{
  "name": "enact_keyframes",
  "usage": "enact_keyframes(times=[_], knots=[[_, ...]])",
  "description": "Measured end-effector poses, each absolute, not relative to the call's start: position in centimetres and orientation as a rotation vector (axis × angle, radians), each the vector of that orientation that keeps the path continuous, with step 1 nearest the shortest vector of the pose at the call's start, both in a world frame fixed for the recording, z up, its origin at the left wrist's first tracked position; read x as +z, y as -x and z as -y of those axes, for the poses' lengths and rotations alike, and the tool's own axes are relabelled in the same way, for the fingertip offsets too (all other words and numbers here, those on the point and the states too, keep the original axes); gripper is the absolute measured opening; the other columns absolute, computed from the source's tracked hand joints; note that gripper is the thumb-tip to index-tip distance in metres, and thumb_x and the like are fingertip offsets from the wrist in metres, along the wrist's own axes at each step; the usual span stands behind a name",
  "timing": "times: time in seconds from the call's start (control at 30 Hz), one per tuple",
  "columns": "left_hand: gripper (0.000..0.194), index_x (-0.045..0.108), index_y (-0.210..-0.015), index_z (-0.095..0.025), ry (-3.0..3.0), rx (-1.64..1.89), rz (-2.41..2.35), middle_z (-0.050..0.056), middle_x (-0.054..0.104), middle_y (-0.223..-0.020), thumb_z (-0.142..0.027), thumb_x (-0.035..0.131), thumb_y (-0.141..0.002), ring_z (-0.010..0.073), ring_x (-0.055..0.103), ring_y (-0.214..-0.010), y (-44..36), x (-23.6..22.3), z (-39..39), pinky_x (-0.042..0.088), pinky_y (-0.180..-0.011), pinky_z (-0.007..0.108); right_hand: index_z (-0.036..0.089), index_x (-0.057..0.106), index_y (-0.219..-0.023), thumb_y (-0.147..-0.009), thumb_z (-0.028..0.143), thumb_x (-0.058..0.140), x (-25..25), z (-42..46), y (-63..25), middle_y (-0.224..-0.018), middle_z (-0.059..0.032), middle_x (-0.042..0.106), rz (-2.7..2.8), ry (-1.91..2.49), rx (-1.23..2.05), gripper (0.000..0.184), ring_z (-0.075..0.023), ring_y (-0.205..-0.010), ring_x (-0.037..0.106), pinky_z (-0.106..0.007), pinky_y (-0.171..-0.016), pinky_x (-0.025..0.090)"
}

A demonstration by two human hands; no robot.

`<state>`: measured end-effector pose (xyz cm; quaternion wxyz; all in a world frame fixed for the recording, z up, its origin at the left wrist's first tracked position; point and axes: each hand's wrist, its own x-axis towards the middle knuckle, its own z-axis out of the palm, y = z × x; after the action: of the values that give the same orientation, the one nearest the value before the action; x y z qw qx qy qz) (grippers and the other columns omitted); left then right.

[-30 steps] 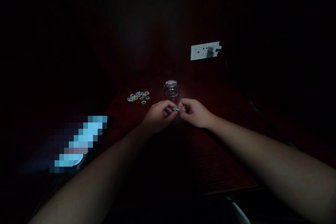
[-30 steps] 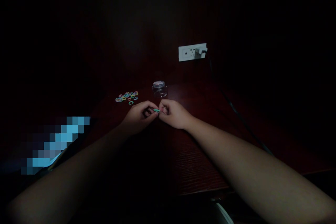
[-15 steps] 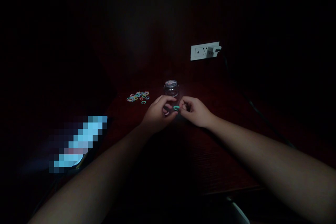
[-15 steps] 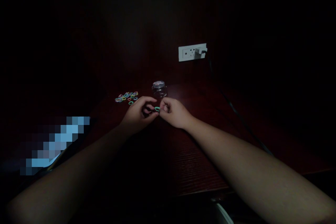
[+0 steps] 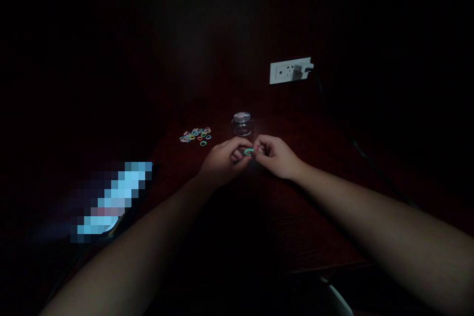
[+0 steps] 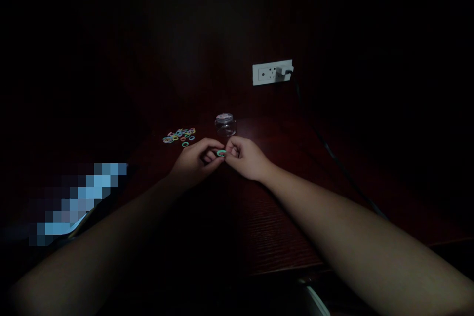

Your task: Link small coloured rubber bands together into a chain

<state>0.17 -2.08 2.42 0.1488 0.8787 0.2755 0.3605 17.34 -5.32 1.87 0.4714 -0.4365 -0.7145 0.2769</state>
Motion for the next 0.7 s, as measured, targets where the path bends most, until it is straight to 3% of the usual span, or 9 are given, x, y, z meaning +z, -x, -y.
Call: enact_keyframes(times=[0.7], knots=[[0.017, 0.065, -0.084, -0.016, -2.394, 0.997, -0.868, 0.002, 0.066, -0.073, -0.029, 0.055, -0.079, 0.0080, 0.057, -0.058, -0.25, 2.51, 2.16, 0.046, -0.055, 0.019, 0.016, 0.047, -0.073, -0.070, 0.014, 0.052, 2.04, 5.58, -17.08, -0.055, 0.0054, 0.042, 1.771, 1.011, 0.671, 0.006, -0.0066, -0.051, 0.038, -0.020, -0.048, 0.028]])
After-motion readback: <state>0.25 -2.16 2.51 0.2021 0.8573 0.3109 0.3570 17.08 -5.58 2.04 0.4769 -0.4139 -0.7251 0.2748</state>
